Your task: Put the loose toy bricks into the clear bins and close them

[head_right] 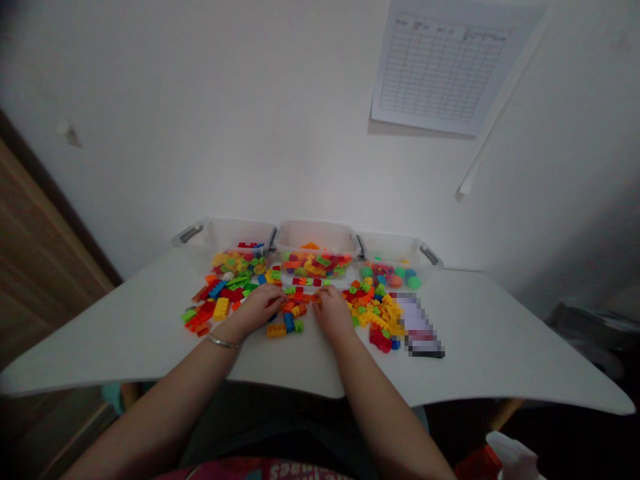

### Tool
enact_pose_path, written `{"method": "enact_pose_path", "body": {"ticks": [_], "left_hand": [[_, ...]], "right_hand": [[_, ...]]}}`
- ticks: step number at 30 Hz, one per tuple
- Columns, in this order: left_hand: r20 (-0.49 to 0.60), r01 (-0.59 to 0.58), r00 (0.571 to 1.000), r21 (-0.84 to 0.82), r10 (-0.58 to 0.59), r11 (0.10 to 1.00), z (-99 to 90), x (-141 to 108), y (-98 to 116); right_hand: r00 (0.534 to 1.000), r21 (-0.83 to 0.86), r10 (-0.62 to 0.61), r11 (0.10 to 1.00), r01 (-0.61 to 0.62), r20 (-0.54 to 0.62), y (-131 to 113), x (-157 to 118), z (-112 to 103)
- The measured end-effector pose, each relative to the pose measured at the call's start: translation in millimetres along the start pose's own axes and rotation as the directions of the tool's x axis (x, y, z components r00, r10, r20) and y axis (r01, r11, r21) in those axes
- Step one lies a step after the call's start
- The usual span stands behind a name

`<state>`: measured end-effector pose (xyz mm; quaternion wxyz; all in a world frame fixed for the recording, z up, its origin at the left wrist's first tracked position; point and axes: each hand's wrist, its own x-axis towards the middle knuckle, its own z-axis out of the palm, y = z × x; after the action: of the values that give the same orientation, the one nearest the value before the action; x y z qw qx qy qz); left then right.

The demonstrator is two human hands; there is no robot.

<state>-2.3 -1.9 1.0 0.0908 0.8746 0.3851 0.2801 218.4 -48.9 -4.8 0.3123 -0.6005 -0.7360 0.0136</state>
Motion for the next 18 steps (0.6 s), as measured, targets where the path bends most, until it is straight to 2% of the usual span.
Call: {"method": "enact_pose_path", "body": {"ticks": [4,9,12,15,18], "left_hand": [[-0.009,-0.003,1.0,0.0,0.003,1.0,-1.6,0.0,2.3],[-0.017,-0.011,1.0,-0.013,0.011,1.0,-2.2,-0.4,3.2],[-0.018,-0.014,1.0,-0.013,0.014,1.0,-2.8,-0.4,3.6],[-0.018,-0.023,1.0,0.001,0.023,1.0,-3.0,-0.1,3.5],[-0.009,-0.03,1.0,-0.001,0.03,1.0,-1.9,0.0,1.8]], "right_hand": [[0.996,0.073,-0.012,0.997,0.019,-0.089,2.8,-0.6,-2.8],[0.991,0.162,0.036,0.987,-0.015,-0.126,4.7,1.6,-6.6],[0.977,0.247,0.077,0.969,-0.025,-0.2,5.9,5.1,-10.6],[0.939,0.319,0.112,0.948,-0.002,-0.326,9.1,11.0,-19.7],[0.863,0.385,0.186,0.923,0.01,-0.469,14.4,21.4,-33.2]]}}
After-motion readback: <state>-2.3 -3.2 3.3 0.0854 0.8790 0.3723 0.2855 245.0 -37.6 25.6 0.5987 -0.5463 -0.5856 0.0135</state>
